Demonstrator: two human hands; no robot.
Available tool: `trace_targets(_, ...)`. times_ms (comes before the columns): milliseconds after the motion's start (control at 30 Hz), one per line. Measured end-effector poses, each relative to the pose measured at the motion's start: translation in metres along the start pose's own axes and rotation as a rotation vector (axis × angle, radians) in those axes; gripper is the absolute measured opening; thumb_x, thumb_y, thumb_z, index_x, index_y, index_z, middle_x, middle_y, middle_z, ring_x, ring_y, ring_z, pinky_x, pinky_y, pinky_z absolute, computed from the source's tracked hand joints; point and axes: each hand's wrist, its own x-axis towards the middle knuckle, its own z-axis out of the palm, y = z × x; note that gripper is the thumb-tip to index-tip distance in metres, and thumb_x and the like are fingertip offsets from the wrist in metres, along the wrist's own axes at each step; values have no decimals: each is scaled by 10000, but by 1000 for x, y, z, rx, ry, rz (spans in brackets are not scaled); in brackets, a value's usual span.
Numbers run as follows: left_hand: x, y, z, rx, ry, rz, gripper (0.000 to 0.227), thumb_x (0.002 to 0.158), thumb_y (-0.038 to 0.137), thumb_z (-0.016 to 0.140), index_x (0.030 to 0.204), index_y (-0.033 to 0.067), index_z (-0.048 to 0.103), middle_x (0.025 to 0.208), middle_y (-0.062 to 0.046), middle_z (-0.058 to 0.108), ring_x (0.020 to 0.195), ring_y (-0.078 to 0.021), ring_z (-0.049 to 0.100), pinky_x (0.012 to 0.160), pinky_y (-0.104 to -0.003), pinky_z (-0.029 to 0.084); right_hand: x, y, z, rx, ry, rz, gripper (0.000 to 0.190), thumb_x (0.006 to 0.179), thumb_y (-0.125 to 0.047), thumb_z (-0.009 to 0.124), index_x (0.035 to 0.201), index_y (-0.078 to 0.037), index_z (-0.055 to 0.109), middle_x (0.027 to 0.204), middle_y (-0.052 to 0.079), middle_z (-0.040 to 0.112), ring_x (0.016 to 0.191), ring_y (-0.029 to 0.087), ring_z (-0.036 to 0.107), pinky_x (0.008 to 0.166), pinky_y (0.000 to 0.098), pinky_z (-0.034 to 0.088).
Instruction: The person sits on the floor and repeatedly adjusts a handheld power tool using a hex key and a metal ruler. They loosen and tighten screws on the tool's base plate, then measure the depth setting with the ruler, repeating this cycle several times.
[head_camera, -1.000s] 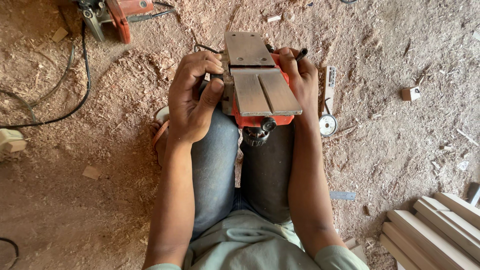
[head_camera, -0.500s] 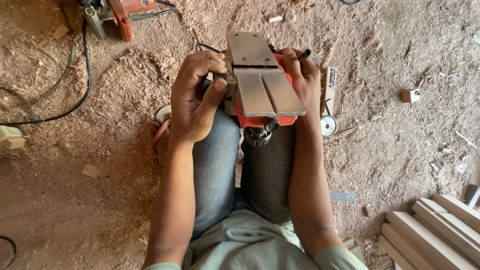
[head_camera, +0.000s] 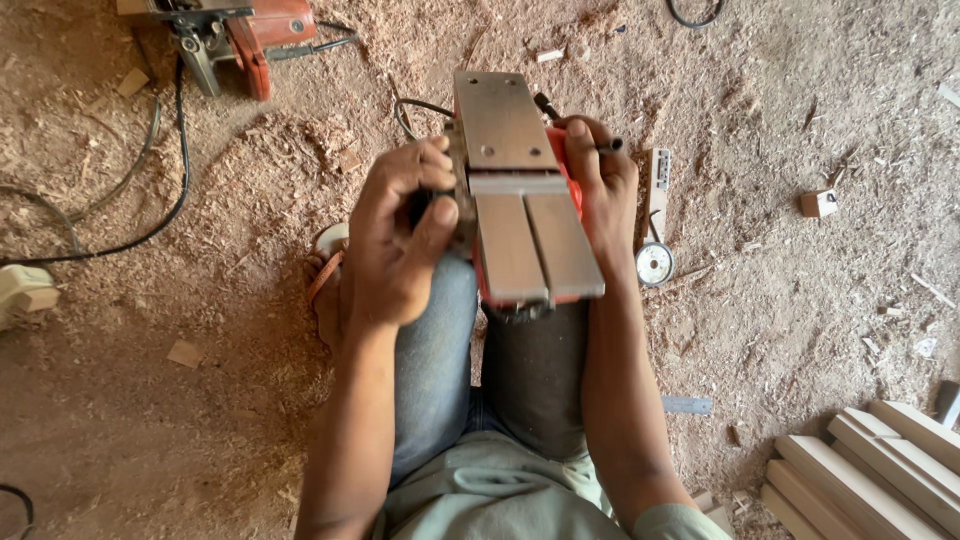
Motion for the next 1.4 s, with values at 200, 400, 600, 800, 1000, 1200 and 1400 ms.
trace_targets(200,-40,22,37,58,255,-2,151,1059,200,586,1134,70,604,1170,-103,627,1212,-231,595,1194,-452,445,-25,2,-3,17,55,-138,429,1122,-381,559,1239,10,691,1030,110,697,885,154,597,773,300,492)
trace_targets(400,-70,44,46,122,287,-17,53,1040,89,600,1070,100,558,1096,-61,566,1171,-228,593,1265,-501,354,-61,48,-21,-165,284,-180,378,1177,-318,503,1147,-10,719,1037,61,745,876,136,595,853,295,487)
trace_targets(600,-76,39,39,267,252,33,54,995,115,576,1039,129,547,1106,-53,545,1244,-273,577,1264,-534,345,-74,202,-80,-660,169,210,178,1006,-155,571,1044,-73,723,984,122,760,869,301,715,775,407,559)
trace_targets(800,-72,38,34,352,190,21,51,1016,166,551,1048,126,547,1152,-38,518,1281,-259,559,1269,-520,354,-154,281,-84,-658,41,176,352,918,-98,613,1262,-44,662,1101,214,736,948,411,704,827,492,564)
trace_targets(1000,-61,42,31,385,98,-18,128,1054,210,521,1146,134,475,1259,-46,493,1417,-268,466,1288,-531,307,-190,293,-135,-784,153,493,226,1048,-229,556,1169,-83,679,1016,159,776,915,287,729,823,473,611)
trace_targets(1200,-60,43,34,378,113,-102,232,1067,255,501,1231,96,460,1340,-69,486,1443,-265,401,1248,-478,301,-255,304,-161,-835,-152,970,541,957,-507,670,1127,4,616,977,195,708,847,285,725,755,456,625)
trace_targets(1400,-63,40,34,353,173,-74,206,1003,192,532,1179,86,516,1281,-89,531,1398,-283,456,1235,-469,314,-279,315,-141,-966,36,712,543,969,-476,640,1172,14,521,1008,205,665,874,314,624,809,513,560)
